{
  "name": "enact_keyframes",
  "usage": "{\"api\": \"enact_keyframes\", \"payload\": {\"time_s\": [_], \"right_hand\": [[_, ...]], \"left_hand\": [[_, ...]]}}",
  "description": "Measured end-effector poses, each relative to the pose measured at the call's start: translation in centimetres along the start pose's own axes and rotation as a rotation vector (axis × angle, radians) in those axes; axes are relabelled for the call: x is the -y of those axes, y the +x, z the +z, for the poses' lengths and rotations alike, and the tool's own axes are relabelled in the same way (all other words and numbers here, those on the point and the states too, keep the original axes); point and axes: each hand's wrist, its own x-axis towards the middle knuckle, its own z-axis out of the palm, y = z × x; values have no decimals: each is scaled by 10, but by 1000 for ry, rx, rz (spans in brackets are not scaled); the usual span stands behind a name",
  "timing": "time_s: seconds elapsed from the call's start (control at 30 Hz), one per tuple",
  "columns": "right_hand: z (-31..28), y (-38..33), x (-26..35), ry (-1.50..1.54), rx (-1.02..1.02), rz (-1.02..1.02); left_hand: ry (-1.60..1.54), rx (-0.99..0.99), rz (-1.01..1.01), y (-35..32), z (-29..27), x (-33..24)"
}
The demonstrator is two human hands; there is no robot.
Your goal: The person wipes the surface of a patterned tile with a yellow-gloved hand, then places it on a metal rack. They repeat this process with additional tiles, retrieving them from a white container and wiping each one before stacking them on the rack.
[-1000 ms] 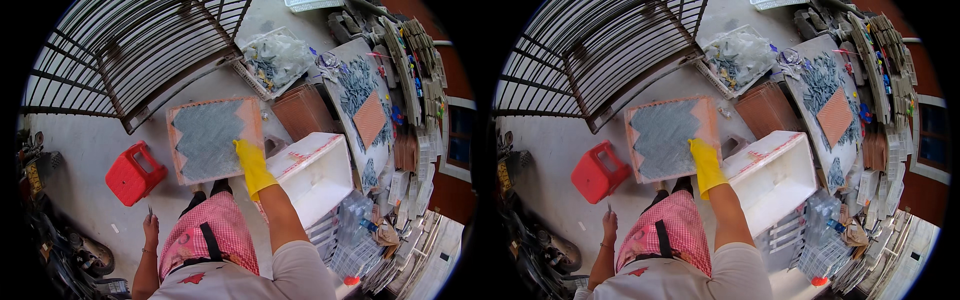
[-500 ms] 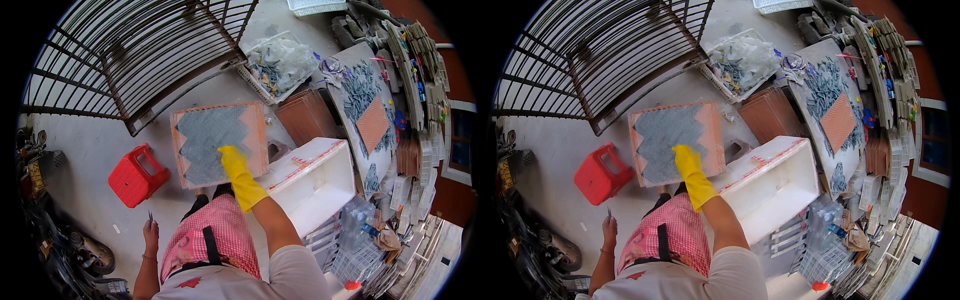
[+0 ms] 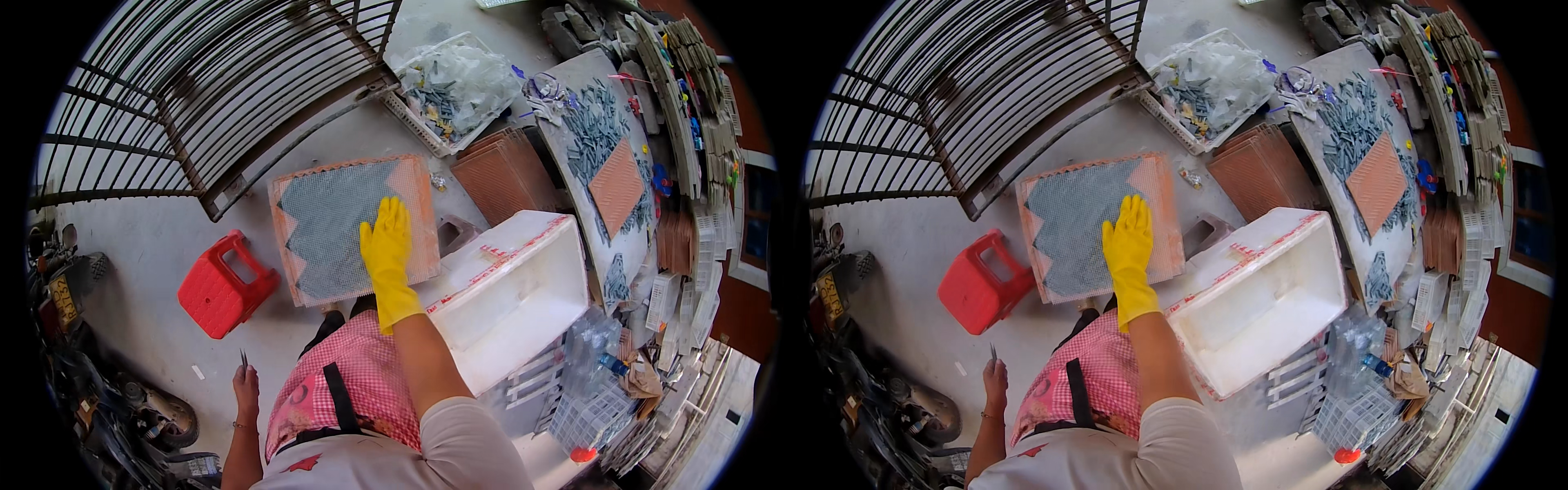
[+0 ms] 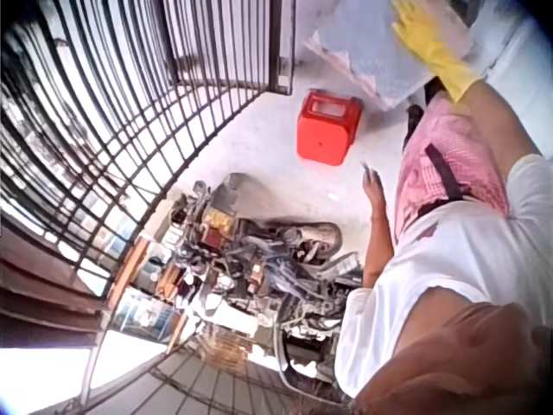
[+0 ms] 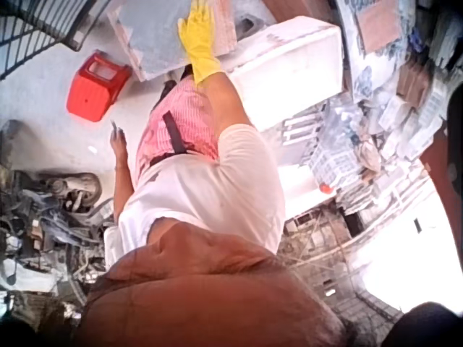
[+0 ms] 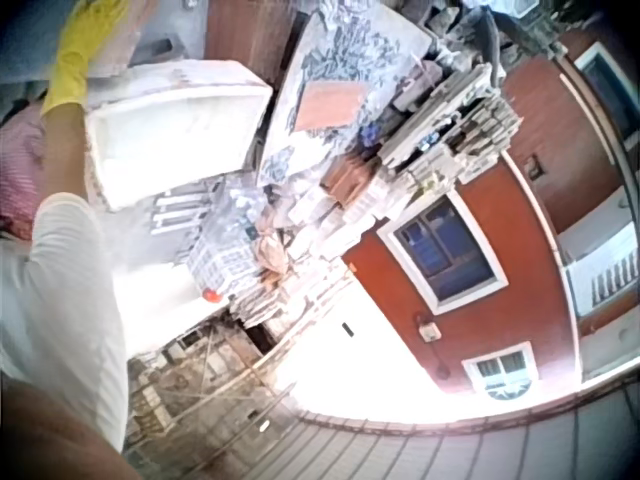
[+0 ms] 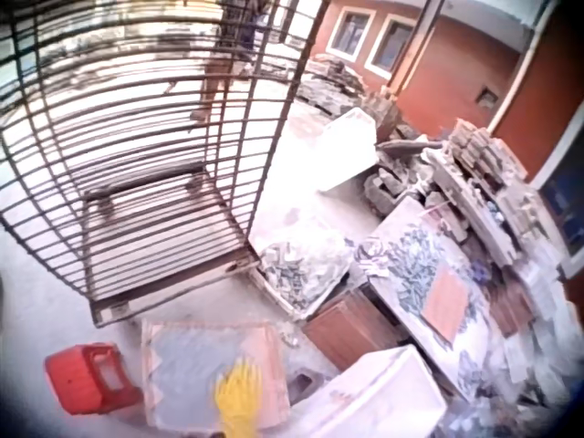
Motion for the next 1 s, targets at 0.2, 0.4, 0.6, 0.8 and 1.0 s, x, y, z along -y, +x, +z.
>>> {"api": "enact_keyframes", "payload": {"time_s": [0.2, 0.4, 0.6, 0.8, 1.0], "right_hand": [[0, 14, 5, -79, -29, 112], [-1, 20, -3, -23, 0, 9], [2, -5, 15, -99, 66, -53], [13, -46, 63, 189, 242, -504], [7, 67, 5, 68, -26, -333]], "left_hand": [[11, -6, -23, 4, 5, 9], [6, 10, 8, -4, -2, 25], [-4, -51, -9, -5, -7, 20], [34, 1, 0, -16, -6, 26], [10, -42, -2, -12, -23, 24]]}}
